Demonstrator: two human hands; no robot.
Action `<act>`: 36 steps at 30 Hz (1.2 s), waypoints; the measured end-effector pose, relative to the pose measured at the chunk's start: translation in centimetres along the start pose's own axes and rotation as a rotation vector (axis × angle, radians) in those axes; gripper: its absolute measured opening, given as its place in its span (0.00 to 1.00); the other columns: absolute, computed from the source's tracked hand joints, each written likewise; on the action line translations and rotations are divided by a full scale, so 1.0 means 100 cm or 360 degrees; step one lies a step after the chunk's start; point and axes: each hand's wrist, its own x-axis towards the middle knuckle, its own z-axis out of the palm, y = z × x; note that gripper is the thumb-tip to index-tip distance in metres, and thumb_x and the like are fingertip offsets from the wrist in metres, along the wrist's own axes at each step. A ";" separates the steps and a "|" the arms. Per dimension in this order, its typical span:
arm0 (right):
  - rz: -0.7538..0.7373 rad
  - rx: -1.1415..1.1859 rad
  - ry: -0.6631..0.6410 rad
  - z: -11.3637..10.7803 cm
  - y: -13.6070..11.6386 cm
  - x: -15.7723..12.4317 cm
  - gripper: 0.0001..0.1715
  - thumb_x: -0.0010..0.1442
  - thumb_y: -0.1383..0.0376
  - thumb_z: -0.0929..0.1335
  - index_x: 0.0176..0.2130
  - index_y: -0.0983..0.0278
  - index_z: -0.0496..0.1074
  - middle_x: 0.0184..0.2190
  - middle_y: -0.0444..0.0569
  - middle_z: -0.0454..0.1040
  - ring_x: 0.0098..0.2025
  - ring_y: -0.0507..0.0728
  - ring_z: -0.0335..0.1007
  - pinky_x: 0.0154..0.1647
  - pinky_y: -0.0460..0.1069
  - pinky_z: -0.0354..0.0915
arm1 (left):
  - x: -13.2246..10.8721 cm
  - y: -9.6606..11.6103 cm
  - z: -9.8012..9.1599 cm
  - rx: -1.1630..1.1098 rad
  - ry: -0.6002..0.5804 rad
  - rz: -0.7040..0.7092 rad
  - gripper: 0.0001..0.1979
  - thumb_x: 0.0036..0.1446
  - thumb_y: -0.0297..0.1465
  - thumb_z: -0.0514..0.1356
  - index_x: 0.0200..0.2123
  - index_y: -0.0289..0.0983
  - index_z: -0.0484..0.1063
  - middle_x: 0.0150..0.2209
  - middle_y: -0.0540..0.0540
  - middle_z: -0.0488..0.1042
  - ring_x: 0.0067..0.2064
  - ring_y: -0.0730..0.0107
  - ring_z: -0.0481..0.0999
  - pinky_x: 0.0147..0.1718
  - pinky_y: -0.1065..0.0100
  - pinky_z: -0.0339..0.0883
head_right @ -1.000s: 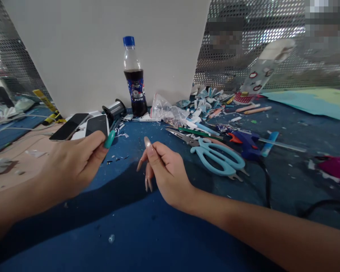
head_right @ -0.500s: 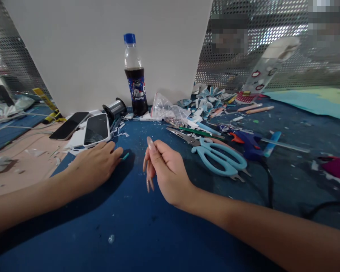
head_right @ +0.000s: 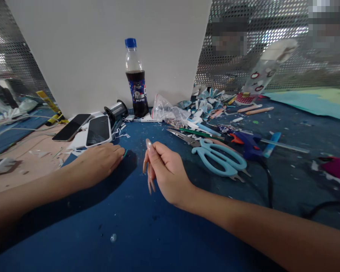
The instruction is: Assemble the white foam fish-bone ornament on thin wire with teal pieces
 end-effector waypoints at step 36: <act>0.0017 0.0095 -0.0054 0.000 0.001 0.001 0.18 0.64 0.57 0.60 0.25 0.63 0.60 0.11 0.35 0.56 0.10 0.46 0.56 0.10 0.42 0.58 | -0.002 0.013 -0.005 -0.0201 0.0245 -0.0230 0.11 0.61 0.26 0.46 0.27 0.35 0.62 0.23 0.47 0.65 0.26 0.69 0.64 0.25 0.67 0.55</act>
